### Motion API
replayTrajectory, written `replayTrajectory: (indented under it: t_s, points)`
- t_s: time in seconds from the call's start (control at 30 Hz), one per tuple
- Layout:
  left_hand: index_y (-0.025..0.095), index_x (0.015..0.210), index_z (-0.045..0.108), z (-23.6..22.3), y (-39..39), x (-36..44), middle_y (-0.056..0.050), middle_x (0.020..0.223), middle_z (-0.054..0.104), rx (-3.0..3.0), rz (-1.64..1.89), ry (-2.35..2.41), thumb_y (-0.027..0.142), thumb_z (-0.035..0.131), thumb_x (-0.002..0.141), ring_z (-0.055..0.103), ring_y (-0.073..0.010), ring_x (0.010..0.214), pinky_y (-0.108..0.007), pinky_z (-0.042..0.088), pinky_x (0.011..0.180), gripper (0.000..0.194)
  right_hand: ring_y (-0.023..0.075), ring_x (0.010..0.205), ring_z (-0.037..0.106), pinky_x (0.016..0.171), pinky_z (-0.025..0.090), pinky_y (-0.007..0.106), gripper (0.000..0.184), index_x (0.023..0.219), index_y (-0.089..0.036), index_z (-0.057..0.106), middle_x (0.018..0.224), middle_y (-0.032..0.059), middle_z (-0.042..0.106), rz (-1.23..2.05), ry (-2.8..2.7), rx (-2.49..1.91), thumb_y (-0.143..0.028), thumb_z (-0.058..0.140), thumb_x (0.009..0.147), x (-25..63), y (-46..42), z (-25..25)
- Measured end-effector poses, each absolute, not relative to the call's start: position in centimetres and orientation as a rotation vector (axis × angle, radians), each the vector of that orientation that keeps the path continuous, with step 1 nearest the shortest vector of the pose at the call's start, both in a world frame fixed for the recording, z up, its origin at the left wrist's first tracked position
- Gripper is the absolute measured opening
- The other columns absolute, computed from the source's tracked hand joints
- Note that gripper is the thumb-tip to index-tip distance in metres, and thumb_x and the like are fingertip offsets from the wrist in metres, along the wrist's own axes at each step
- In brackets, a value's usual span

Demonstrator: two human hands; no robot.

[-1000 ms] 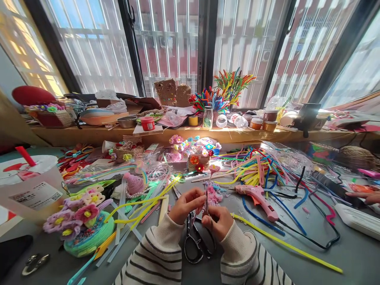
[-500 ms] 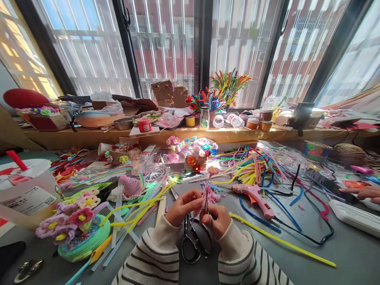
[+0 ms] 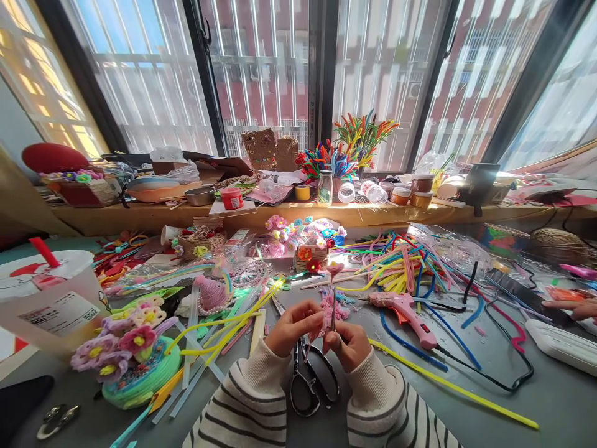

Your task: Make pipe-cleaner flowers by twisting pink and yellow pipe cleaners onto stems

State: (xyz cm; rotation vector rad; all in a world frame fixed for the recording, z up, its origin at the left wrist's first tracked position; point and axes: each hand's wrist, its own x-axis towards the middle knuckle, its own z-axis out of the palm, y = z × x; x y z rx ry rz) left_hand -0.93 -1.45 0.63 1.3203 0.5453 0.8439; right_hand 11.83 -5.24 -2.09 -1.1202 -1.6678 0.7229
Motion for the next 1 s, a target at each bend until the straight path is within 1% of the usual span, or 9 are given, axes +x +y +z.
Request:
replayTrajectory:
  t_s: [0.1,0.2,0.4,0.47,0.57,0.73,0.9,1.0]
  points:
    - [0.013,0.057,0.048,0.6,-1.4,-1.0,0.004,0.044,0.042,1.32,0.836,0.551,0.036,0.056,0.065,0.035,-0.0048,0.04,-0.019,0.023,0.041,0.025,0.0121,0.049,0.045,0.046,0.033,0.021,0.067,0.046,-0.014,0.055,0.044,0.0017,0.049,0.753,-1.698,-1.064,-0.071,0.022,0.063,11.7,-5.3,-2.0]
    - [0.013,0.057,0.048,0.4,-1.4,-1.0,0.004,0.044,0.042,1.303,0.825,0.535,0.037,0.055,0.066,0.035,-0.0047,0.04,-0.019,0.023,0.041,0.026,0.0126,0.05,0.045,0.046,0.033,0.021,0.069,0.048,-0.014,0.056,0.046,0.002,0.049,0.737,-1.724,-1.075,-0.071,0.02,0.064,11.5,-5.4,-2.0]
    - [0.013,0.057,0.049,0.3,-1.3,-0.9,0.003,0.047,0.044,1.302,0.822,0.558,0.037,0.057,0.064,0.037,-0.0049,0.041,-0.019,0.025,0.041,0.026,0.0088,0.039,0.035,0.04,0.028,0.021,0.065,0.049,-0.013,0.058,0.04,-0.0002,0.044,0.657,-1.75,-1.187,-0.068,0.026,0.065,11.7,-5.1,-2.7]
    - [0.013,0.057,0.049,0.3,-1.3,-0.9,0.003,0.048,0.044,1.304,0.821,0.571,0.037,0.057,0.063,0.037,-0.005,0.041,-0.019,0.025,0.04,0.026,0.0081,0.038,0.033,0.039,0.026,0.021,0.061,0.046,-0.013,0.055,0.038,-0.0008,0.042,0.616,-1.73,-1.229,-0.066,0.031,0.065,11.8,-5.0,-3.0]
    - [0.013,0.057,0.049,0.3,-1.2,-0.9,0.004,0.047,0.044,1.316,0.835,0.584,0.038,0.057,0.064,0.037,-0.0048,0.041,-0.019,0.025,0.04,0.026,0.0072,0.038,0.03,0.038,0.025,0.02,0.054,0.038,-0.015,0.047,0.036,-0.0024,0.039,0.567,-1.706,-1.257,-0.062,0.04,0.063,11.8,-4.9,-3.2]
    - [0.013,0.058,0.048,0.4,-1.2,-0.8,0.005,0.046,0.044,1.329,0.875,0.61,0.038,0.059,0.061,0.037,-0.0047,0.041,-0.019,0.026,0.041,0.027,0.0067,0.037,0.031,0.038,0.025,0.02,0.05,0.035,-0.016,0.04,0.035,-0.0026,0.041,0.549,-1.681,-1.255,-0.055,0.042,0.066,11.7,-4.9,-3.1]
    - [0.014,0.06,0.047,0.4,-1.2,-0.8,0.004,0.048,0.046,1.284,0.947,0.646,0.037,0.061,0.059,0.037,-0.0047,0.041,-0.019,0.026,0.041,0.027,0.0067,0.036,0.032,0.039,0.027,0.02,0.049,0.034,-0.016,0.043,0.034,-0.0022,0.043,0.548,-1.668,-1.254,-0.053,0.046,0.066,11.8,-5.0,-2.9]
    - [0.014,0.06,0.048,0.3,-1.0,-0.8,0.005,0.05,0.045,1.283,1.046,0.702,0.037,0.062,0.058,0.037,-0.0049,0.041,-0.019,0.027,0.042,0.027,0.007,0.036,0.034,0.039,0.028,0.02,0.052,0.036,-0.015,0.047,0.035,-0.0013,0.046,0.589,-1.633,-1.273,-0.056,0.041,0.067,11.8,-5.1,-2.8]
